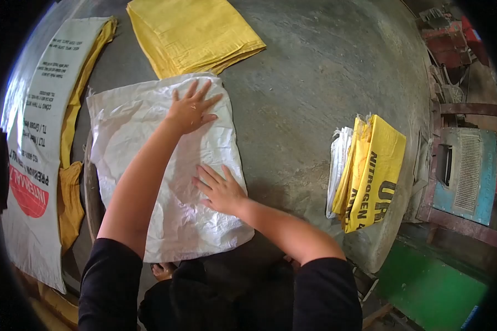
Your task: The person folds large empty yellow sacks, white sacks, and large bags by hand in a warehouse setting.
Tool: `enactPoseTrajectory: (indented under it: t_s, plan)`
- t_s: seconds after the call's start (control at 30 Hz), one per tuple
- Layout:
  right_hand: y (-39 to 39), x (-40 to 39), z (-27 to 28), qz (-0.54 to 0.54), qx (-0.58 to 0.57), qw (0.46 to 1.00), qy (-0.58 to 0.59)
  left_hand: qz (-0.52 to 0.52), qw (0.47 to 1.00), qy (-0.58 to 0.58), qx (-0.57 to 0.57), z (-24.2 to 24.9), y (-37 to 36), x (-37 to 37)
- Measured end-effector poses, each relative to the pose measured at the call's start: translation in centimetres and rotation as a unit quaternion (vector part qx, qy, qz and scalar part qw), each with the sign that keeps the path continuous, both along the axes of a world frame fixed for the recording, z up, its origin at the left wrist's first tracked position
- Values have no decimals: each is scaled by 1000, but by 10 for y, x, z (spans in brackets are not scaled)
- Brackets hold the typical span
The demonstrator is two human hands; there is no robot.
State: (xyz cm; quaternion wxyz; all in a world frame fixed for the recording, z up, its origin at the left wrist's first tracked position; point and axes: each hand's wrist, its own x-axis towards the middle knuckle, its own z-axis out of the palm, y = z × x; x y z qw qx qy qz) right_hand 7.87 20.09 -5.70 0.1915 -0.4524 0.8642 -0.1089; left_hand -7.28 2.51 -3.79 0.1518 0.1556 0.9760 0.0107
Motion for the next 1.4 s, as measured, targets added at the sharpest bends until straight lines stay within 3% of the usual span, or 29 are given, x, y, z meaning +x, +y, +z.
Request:
enactPoseTrajectory:
  t_s: [0.1, 0.23, 0.37, 0.57, 0.63, 0.7, 0.77, 0.83, 0.9, 1.03, 1.1, 1.13, 1.3, 1.4]
  plan:
    - [38, 20, -24, -7, -4, 1000, 23, 41, 998, -47, -18, -15, 2, -10]
    - [44, 17, -29, -27, -46, 999, 5, 44, 999, -27, 3, -29, -6, -19]
    - [43, 14, -30, -23, -51, 998, 9, 95, 993, -32, 62, -20, -9, -31]
    - [46, 13, -30, -22, -49, 999, 1, 101, 993, -64, 15, 5, 6, -37]
    - [46, 13, -29, -10, -38, 999, 3, 72, 996, 44, 21, -11, 20, -39]
    - [45, 15, -33, -14, -42, 999, 6, -9, 989, 115, 88, 12, 41, -22]
    - [46, 16, -34, -14, -39, 999, 10, -28, 994, 93, 55, -8, 44, -13]
    - [46, 14, -32, -12, -42, 999, 1, 20, 1000, 13, -11, -24, 32, -9]
    - [46, 13, -34, -13, -38, 999, -4, 29, 1000, -2, 4, -31, 25, -13]
    - [46, 15, -34, -3, -25, 1000, 3, 25, 997, -39, 54, -23, 18, -25]
    - [45, 14, -29, 8, -1, 1000, -1, 66, 979, -131, 138, -12, 13, -34]
    - [44, 14, -29, 6, 6, 1000, -6, 108, 944, -115, 291, -27, 4, -33]
    - [42, 13, -23, 13, 35, 999, -11, 154, 977, 92, 120, 40, -16, 56]
    - [42, 13, -20, 20, 51, 998, -9, 250, 967, 46, -25, 55, -49, 125]
